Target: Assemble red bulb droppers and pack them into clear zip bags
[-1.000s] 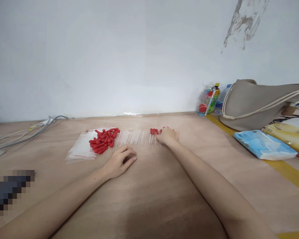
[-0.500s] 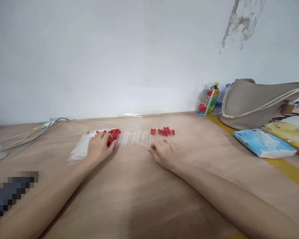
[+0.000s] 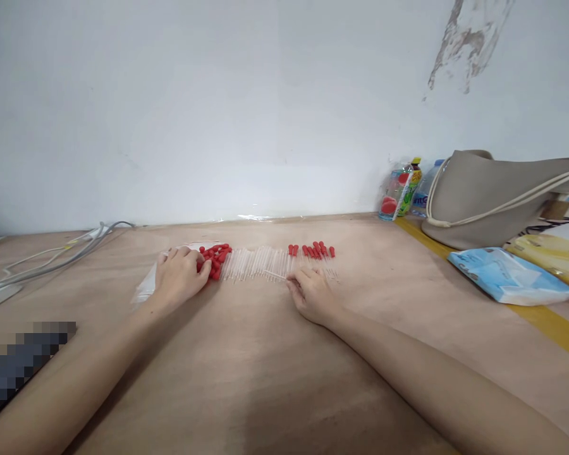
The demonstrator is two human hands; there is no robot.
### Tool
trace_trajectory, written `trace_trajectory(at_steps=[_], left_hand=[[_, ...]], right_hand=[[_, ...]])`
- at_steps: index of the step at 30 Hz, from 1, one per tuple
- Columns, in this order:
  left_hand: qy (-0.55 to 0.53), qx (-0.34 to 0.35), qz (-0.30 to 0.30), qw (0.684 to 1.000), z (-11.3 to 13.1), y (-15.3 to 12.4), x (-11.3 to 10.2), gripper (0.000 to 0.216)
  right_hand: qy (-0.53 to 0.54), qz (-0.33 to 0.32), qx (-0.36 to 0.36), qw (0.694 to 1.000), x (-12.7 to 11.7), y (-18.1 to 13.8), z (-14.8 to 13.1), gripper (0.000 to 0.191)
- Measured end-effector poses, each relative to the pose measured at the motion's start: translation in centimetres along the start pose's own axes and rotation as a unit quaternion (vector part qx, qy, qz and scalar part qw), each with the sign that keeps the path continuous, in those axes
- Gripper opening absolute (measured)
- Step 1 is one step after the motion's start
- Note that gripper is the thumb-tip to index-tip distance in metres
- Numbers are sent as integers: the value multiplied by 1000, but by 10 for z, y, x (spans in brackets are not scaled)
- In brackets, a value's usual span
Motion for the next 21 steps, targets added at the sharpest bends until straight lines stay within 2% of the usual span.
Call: trace_trajectory(at_steps=[3,6,8,10,13,15,18,21], left_hand=[[-91,37,12,995,28,-6,-11,17],[-225,137,-33,964,72,-24,-8,12],[-284,166,-79,941,92,-38,2,9],[-313,160,-103,931,99,-47,10,8],[-332,150,-95,927,101,-51,14,19],[-344,168,-91,919,106,-52,15,25],[-360,201,-101,905,114,-53,17,20],[-372,207,-83,901,114,-51,17,17]], right_hand=[[46,6,27,999,-1,2,7,12],[78,6,54,995,0,3,16,12],[82,10,63,995,1,3,19,17],[74,22,48,996,-2,3,16,25],[55,11,17,998,-3,3,6,27],[49,-9,15,999,-2,3,2,25],[41,-21,-3,999,0,3,-2,20],[30,-12,-29,999,1,1,-4,19]])
Point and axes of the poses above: each hand's wrist, its own y-axis towards the middle knuckle, its own x-axis out of the palm, z = x × y, the point moved 9 cm from there along y, towards the middle knuckle, and after that the axes turned 4 degrees about x, right-handed, at the moved point
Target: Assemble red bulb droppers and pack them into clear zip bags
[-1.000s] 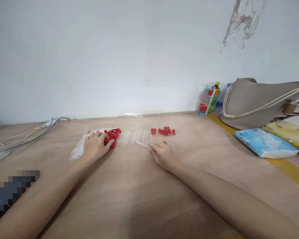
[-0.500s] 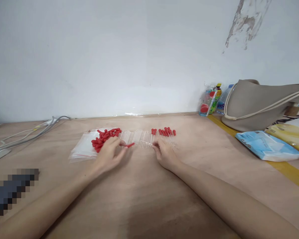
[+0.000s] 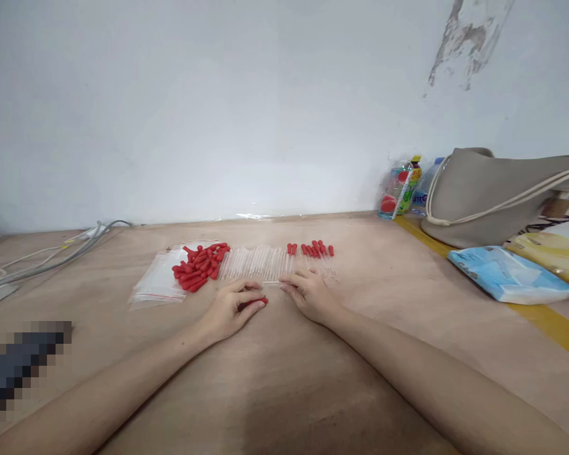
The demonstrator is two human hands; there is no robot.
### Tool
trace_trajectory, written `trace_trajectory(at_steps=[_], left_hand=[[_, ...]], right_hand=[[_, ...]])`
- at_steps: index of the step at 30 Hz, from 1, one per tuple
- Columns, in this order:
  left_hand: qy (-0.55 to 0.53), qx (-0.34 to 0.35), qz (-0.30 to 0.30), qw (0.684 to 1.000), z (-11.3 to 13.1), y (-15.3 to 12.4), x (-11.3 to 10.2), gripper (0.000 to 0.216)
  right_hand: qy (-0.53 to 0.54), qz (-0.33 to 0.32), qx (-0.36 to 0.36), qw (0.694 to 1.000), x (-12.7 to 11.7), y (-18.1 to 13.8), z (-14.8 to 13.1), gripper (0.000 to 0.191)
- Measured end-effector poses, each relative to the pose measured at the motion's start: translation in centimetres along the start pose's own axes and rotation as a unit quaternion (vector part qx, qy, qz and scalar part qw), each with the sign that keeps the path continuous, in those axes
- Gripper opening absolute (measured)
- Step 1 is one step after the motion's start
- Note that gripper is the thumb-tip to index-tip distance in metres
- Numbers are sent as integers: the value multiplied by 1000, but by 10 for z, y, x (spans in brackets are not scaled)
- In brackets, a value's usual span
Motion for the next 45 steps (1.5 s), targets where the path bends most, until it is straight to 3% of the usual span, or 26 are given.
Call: trace_trajectory(at_steps=[4,9,19,25,34,45], left_hand=[[-23,-39,38,998,-10,-2,-8,17],[-48,-71,42,995,-15,-4,-10,14],[-48,-51,48,996,-12,-5,-11,14],[-67,-30,37,997,-7,-6,-10,14],[-37,-23,13,999,-4,-6,-6,14],[-57,4,-14,998,1,-7,-1,16]], right_hand=[[-6,7,-17,1000,1,-3,-2,17],[2,12,-33,999,-1,-4,-11,17],[16,-3,-48,999,4,-2,-13,19],[25,-50,-61,997,11,-1,-13,19],[-59,-58,-88,993,7,-2,-26,23],[-61,-101,-127,985,19,-3,-41,27]])
Point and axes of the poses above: each hand's wrist, its own y-axis towards the middle knuckle, its own x-axis out of the palm, z = x × y, the point moved 9 cm from there along y, towards the middle knuckle, and after that the axes turned 4 degrees about x, right-handed, at the moved point
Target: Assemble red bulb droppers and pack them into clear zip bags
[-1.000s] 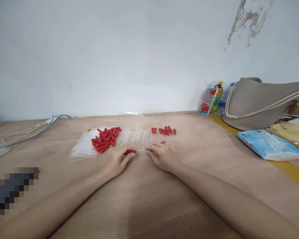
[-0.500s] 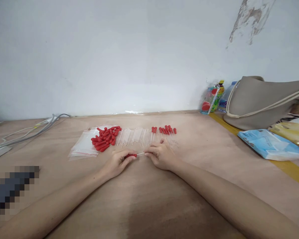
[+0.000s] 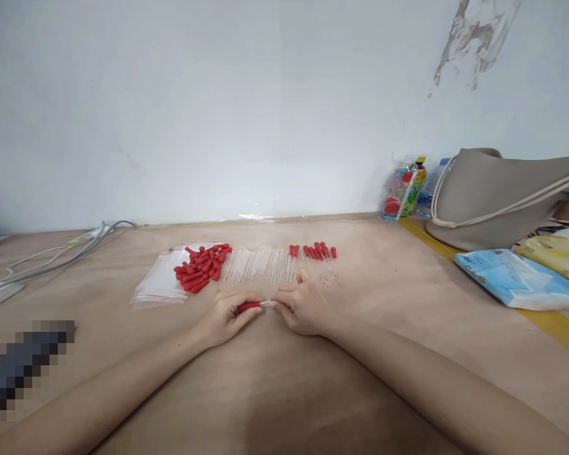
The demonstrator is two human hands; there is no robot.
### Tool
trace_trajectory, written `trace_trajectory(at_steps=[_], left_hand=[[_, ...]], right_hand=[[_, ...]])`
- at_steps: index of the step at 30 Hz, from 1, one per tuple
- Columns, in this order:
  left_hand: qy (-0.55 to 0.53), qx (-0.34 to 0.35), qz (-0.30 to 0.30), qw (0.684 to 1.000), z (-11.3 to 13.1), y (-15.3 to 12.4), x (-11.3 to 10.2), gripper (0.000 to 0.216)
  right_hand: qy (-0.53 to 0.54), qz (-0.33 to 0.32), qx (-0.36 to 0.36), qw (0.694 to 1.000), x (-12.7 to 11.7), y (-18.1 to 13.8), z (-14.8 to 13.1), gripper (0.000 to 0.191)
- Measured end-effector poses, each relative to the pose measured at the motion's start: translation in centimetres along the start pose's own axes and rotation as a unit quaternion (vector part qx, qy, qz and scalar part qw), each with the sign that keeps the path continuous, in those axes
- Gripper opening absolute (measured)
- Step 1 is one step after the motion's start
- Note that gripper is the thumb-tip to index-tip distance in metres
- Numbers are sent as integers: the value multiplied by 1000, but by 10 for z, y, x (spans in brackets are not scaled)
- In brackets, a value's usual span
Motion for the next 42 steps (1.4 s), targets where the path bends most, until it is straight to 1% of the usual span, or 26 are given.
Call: trace_trajectory(at_steps=[13,18,20,22,23,25,27,29,31,33,36,39,42], left_hand=[[7,10,-6,1000,2,-1,-1,18],[15,15,-22,1000,3,0,-1,13],[22,14,-5,1000,1,0,-5,13],[29,-5,31,999,-4,0,-12,25],[34,-19,48,998,-7,0,-15,32],[44,-36,64,996,-11,0,-17,38],[48,-35,52,997,-11,1,-15,35],[49,-28,32,998,-9,1,-10,29],[44,-29,24,998,-9,2,-8,25],[40,-26,25,999,-9,1,-8,22],[40,-21,22,999,-8,1,-8,18],[40,-26,12,999,-10,1,-6,15],[37,-24,6,999,-11,2,-4,13]], right_hand=[[38,-72,27,996,15,10,0,26],[7,-103,35,994,9,13,-3,25],[4,-127,39,991,5,14,-2,24],[10,-149,61,987,0,15,8,22],[14,-153,86,984,-4,15,18,22],[16,-146,172,974,-13,17,48,23],[7,-123,292,949,-23,14,85,27],[-34,-103,399,911,-31,7,117,30],[-74,-88,458,882,-33,1,136,32],[-98,-80,479,869,-29,-2,145,35],[-124,-87,482,863,-19,-5,150,35],[-152,-94,473,863,-15,-7,152,33],[-176,-78,457,868,-18,-4,148,32]])
Point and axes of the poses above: each hand's wrist, its own y-axis towards the middle knuckle, its own x-axis out of the palm, z = x × y, the point moved 9 cm from there along y, towards the middle knuckle, and after that the axes turned 4 degrees about x, right-handed, at the moved point
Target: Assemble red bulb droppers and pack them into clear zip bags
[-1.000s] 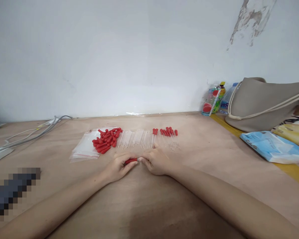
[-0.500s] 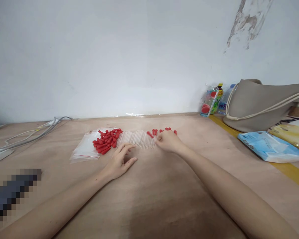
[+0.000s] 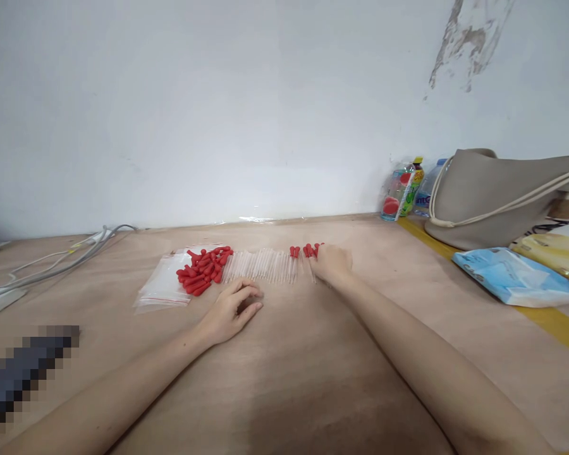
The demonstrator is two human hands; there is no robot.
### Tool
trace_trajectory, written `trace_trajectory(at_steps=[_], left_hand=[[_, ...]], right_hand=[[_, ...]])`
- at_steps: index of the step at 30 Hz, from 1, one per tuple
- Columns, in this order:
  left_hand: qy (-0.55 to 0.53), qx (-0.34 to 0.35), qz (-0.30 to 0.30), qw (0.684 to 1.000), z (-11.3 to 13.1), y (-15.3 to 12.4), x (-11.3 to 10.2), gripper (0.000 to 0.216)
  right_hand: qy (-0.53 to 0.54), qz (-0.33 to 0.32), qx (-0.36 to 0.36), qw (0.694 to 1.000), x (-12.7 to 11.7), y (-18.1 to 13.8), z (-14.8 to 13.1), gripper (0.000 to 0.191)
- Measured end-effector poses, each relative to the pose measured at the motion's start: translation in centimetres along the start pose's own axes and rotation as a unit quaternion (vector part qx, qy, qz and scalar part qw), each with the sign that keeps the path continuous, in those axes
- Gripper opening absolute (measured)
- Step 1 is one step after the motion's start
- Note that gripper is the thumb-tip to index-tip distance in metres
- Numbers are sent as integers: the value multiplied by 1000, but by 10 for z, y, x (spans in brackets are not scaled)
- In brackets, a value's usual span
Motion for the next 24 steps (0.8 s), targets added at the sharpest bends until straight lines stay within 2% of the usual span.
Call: trace_trajectory(at_steps=[4,8,12,18,21,24], left_hand=[[-4,3,-2,1000,1,0,0,12],[5,3,-6,1000,1,0,1,12],[10,3,-5,1000,1,0,2,11],[10,-4,-11,1000,-1,0,3,11],[6,-6,-8,1000,-1,0,3,11],[11,-12,9,1000,-1,-1,1,11]], right_hand=[[7,36,-27,999,-6,-3,-13,32],[24,16,-52,998,1,-1,-28,35],[4,-32,-30,999,13,7,-35,32],[7,-67,-11,998,20,13,-41,20],[13,-77,4,997,17,13,-38,22],[22,-75,10,997,3,9,-33,25]])
Point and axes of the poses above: each hand's wrist, its own y-axis towards the middle knuckle, its own x-axis out of the palm, z = x × y, the point moved 9 cm from there along y, towards the middle knuckle, and after that the axes turned 4 degrees about x, right-handed, at the moved point
